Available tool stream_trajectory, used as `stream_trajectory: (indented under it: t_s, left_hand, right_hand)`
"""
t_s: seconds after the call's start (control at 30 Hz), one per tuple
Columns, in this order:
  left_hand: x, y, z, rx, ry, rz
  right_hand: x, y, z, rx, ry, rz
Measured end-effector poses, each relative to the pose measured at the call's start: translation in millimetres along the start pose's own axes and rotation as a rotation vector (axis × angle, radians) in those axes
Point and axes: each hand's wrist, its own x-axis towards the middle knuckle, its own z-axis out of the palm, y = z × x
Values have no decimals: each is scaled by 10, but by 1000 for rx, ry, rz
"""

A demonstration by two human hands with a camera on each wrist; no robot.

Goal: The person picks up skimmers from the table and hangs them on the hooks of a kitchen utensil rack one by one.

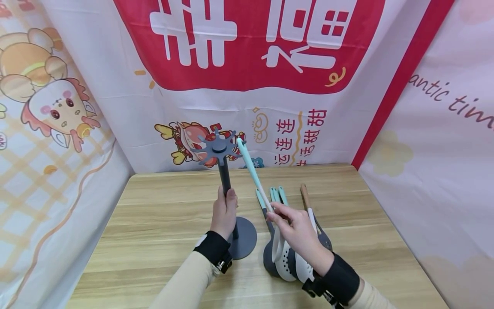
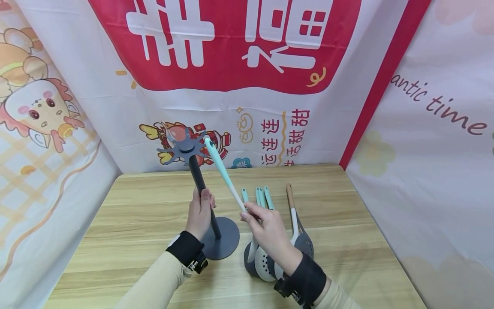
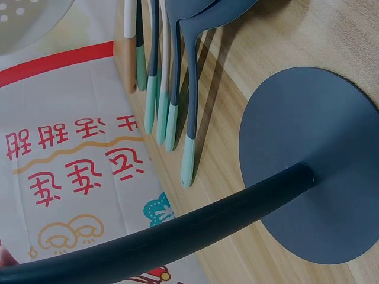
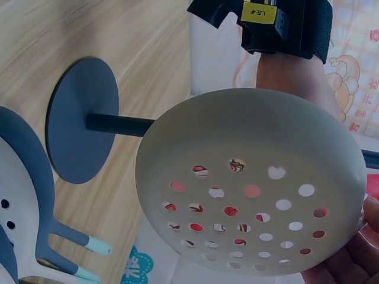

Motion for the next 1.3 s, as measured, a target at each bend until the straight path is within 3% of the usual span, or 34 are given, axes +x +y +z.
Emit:
stream_trajectory:
  t_s: [0.17,0.47,1.03,1.3]
  left_hand:
    - [-1,-1,-3,-6,-4,-10]
    - [3,-20,-4,1,1,12]
    - [-11,1,-5,38,17,6]
    - [-8,-18,1,36,7,8]
  right_hand:
    - [10,13,27,9,-17,15]
    - [28,4,72,14,-25,-30]
    - [122,-20,239,81,-169,-51]
    - [192,80,363,71,-148,-102]
